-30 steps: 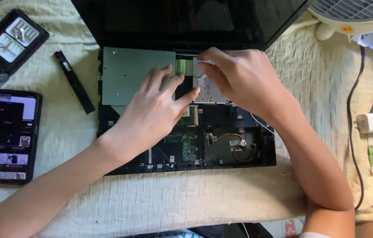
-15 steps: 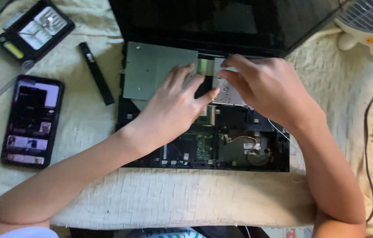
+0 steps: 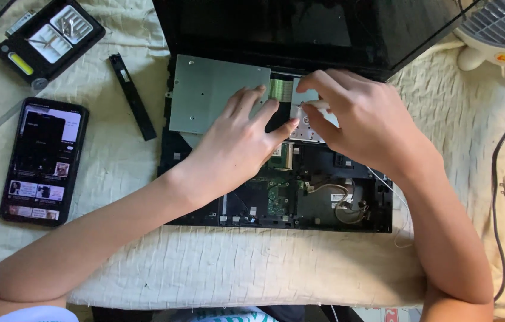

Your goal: The person is disassembling a laptop to align and re-install the internal optical drive and its mounting bracket.

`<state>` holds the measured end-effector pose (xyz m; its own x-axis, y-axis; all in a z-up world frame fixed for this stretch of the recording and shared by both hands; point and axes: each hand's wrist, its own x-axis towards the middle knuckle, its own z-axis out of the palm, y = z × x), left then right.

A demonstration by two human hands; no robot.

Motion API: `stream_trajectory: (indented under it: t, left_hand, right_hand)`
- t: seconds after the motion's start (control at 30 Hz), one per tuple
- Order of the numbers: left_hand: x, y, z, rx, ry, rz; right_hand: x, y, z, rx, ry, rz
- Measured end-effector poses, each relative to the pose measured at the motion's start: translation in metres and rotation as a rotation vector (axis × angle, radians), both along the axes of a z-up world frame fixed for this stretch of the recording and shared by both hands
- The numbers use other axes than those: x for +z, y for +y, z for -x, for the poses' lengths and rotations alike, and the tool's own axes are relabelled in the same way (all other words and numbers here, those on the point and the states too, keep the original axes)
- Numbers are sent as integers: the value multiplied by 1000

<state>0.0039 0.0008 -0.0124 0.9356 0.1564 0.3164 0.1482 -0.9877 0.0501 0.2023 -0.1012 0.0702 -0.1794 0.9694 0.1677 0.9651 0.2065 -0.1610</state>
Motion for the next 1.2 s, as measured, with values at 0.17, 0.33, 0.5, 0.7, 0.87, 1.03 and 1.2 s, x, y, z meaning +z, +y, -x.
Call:
stream_trajectory:
  t: [0.17,0.33,0.5,0.7,0.87,1.03,1.2]
  left_hand:
    - [2,0,1,-4,-15,2]
    - [1,0,1,-4,18,4]
    - [2,0,2,-10,-28,-39]
    - [3,1,3,-5,-2,-47]
    - [7,1,3,-14,-15,-43]
    - [6,2,3,-16,-15,-43]
    - [6,1,2,-17,-24,-26]
  right_hand:
    - [-2,3,-2,-56,134,109]
    - [-3,5,0,-28,201,74]
    - [-5,4,-3,14,159,16]
    - [-7,4,-8,-28,151,56]
    - [0,1,-7,-1,77,0]
    - [15,-3,-11,9,146,25]
    - [17,-6,-5,82,144,90]
